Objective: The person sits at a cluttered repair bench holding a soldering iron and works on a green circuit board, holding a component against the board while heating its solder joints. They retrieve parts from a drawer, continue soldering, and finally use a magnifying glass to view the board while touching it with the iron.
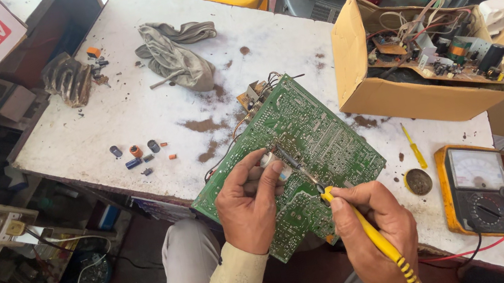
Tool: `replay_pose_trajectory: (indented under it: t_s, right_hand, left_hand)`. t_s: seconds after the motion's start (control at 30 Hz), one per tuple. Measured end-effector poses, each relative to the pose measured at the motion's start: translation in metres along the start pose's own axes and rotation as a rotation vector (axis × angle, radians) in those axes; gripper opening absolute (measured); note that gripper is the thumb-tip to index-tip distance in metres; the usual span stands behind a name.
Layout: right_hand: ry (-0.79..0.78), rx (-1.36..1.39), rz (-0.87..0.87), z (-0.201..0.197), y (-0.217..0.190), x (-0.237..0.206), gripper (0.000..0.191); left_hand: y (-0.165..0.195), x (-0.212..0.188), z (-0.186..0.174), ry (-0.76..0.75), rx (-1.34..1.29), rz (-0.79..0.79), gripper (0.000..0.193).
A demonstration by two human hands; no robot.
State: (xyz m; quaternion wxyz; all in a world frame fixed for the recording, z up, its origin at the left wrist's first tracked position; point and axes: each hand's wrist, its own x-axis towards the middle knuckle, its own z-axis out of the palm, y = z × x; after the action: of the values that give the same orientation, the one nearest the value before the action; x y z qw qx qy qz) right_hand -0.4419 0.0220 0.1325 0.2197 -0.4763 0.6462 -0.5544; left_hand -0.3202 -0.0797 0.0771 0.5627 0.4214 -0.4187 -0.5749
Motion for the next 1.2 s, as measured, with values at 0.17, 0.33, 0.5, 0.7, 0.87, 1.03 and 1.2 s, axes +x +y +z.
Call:
replay_pose_trajectory:
  t_s: [0.17,0.33,0.5,0.7,0.87,1.03,1.2]
  right_hand:
    - [-0.007,0.002,0.002,0.0,0.001,0.0,0.009]
    - [0.01,-0.082,-0.024,-0.001,0.004,-0.001,0.008]
    - [0.017,-0.081,-0.015,0.001,-0.001,-0.001,0.008]
    - [0.028,-0.03,-0.007,0.002,0.009,-0.004,0.008]
    - [0.077,0.105,-0.075,-0.024,0.027,-0.027,0.01]
    - [0.137,0.302,0.115,-0.099,0.031,-0.029,0.014]
    - [0.364,0.388,0.107,-0.101,0.05,-0.022,0.013]
  left_hand:
    - [-0.003,0.0,-0.001,0.001,-0.001,-0.006,0.032]
    - [-0.006,-0.001,-0.001,-0.006,0.002,-0.003,0.032]
    - [0.003,-0.001,0.001,0.0,0.0,-0.013,0.033]
    - [-0.008,0.001,-0.002,-0.007,0.023,0.008,0.031]
    - [0.012,0.001,-0.03,-0.169,-0.148,-0.077,0.031]
    - [0.036,-0.017,-0.219,0.158,0.658,-0.048,0.031]
    - [-0.052,-0.08,-0.342,0.752,1.152,-0.66,0.03]
